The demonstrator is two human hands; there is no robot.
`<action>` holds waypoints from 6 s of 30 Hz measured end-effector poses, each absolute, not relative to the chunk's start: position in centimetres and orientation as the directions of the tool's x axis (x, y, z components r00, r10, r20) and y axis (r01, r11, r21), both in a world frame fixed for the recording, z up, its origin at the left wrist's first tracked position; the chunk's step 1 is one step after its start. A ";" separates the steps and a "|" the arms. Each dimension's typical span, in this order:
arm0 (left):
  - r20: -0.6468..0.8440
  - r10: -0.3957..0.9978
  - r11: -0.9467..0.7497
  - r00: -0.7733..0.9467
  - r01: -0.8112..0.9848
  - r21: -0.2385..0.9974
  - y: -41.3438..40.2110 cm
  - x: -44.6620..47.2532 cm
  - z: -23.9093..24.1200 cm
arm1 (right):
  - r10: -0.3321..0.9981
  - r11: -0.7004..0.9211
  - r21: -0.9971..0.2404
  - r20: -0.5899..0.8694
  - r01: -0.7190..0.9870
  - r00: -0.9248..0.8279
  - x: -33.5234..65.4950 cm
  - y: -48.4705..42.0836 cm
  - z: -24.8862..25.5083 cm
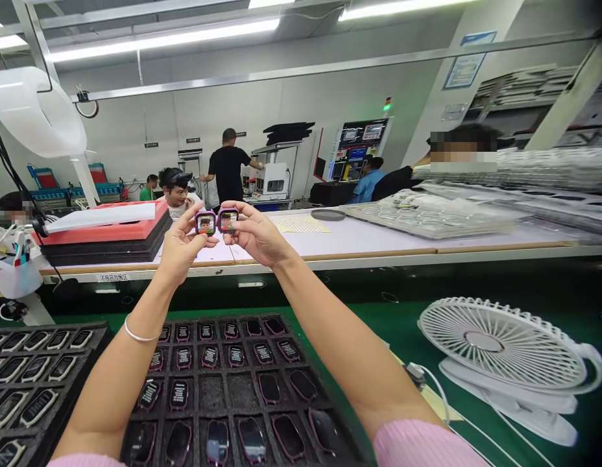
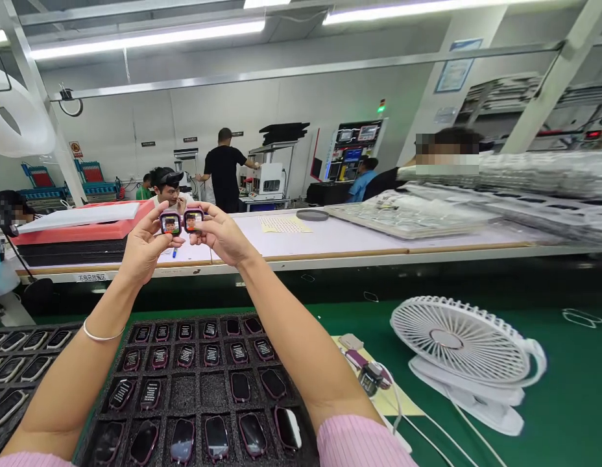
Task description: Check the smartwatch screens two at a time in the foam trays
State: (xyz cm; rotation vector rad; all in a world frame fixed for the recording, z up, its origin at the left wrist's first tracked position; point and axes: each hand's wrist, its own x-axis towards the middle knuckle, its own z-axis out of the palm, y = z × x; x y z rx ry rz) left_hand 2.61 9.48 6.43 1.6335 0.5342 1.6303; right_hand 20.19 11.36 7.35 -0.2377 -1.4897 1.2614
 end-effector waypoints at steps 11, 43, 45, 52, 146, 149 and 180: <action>0.675 0.736 -0.652 0.057 -0.208 0.729 9.2 3.0 7.0 | 0.691 0.465 -0.786 0.610 -0.408 -0.388 20.6 10.6 7.7; 0.172 0.981 -0.163 0.087 -0.103 0.981 0.3 1.4 -9.5 | 0.873 -0.090 -0.902 0.133 -0.422 -0.470 19.8 2.5 -11.0; 0.161 0.983 -0.152 0.082 -0.105 0.983 0.4 1.5 -10.0 | 0.874 -0.113 -0.901 0.110 -0.420 -0.473 19.7 2.6 -11.4; 0.129 0.987 -0.117 0.094 -0.117 0.986 0.5 1.4 -10.7 | 0.870 -0.091 -0.909 0.127 -0.407 -0.477 19.9 2.8 -12.3; -0.144 0.980 0.160 0.140 -0.107 0.981 1.1 1.1 -13.4 | 0.916 -0.191 -0.937 -0.063 -0.292 -0.395 19.5 3.0 -15.0; -0.143 0.981 0.158 0.128 -0.109 0.981 1.1 1.1 -13.5 | 0.916 -0.184 -0.938 -0.054 -0.295 -0.399 19.5 3.0 -15.0; -0.086 0.980 0.116 0.181 -0.161 0.980 1.2 1.1 -13.9 | 0.918 -0.160 -0.928 -0.015 -0.336 -0.395 19.5 3.0 -15.7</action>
